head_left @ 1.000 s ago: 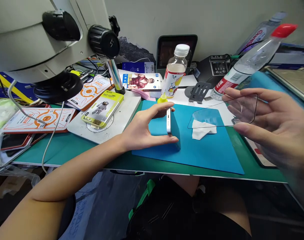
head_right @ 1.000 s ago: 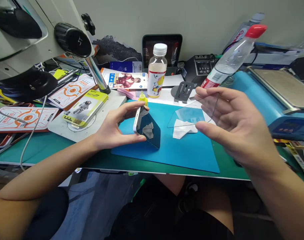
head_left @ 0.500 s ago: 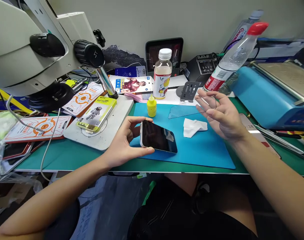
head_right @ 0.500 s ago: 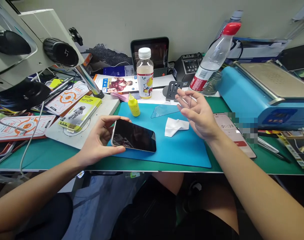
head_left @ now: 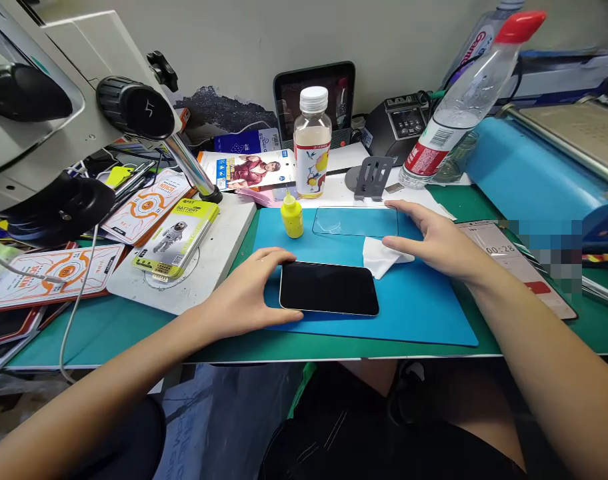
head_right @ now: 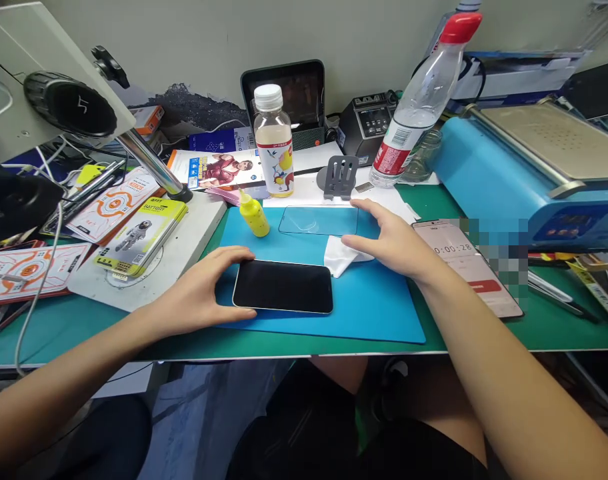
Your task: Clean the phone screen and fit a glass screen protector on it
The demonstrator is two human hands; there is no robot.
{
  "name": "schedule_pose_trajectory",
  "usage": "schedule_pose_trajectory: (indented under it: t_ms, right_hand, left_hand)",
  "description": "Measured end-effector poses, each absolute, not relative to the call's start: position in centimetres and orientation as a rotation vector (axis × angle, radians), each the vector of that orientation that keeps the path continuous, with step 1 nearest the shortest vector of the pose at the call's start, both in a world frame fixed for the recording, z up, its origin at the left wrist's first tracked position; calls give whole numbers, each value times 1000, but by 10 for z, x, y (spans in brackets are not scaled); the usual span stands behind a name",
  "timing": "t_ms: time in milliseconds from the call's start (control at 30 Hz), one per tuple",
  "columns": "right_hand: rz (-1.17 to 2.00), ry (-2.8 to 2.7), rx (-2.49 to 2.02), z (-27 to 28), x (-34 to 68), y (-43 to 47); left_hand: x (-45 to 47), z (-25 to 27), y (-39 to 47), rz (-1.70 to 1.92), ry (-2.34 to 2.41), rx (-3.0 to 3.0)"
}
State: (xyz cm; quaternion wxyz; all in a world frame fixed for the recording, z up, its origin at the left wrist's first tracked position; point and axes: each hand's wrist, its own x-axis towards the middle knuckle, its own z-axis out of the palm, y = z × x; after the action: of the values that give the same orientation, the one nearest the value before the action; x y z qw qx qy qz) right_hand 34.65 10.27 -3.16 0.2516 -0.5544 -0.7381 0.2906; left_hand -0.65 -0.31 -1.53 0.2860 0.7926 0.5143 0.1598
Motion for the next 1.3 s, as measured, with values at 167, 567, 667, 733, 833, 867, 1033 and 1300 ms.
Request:
schedule_pose_trajectory:
  t_ms: [167, 567, 667, 733, 833, 867, 1033, 1300]
  right_hand:
    - [716, -2043, -1645, -28, 347, 102]
    - [485, -1890, -1471, -21, 334, 85]
    - [390, -2118, -1305, -7, 302, 84]
    - [411, -2319, -1143, 0, 272, 91]
    - [388, -2484, -1050, 3, 233, 107]
    - [382, -2499, -1043, 3, 226, 112]
    - [365, -2367, -1142, 9, 244, 111]
    - [172, -2284, -1347, -12, 314, 44]
  left_hand:
    - [3, -10, 17, 254, 1276, 2432]
    - [-8, -10, 34, 292, 1321, 2226]
    - [-12, -13, 35, 270, 1309, 2213]
    - [-14, -15, 35, 284, 1304, 2197]
    - [-16, -17, 36, 295, 1306, 2179]
    - [-17, -17, 36, 294, 1309, 2179]
    - [-19, -18, 37, 287, 1292, 2201]
    - [-18, -16, 36, 278, 1288, 2187]
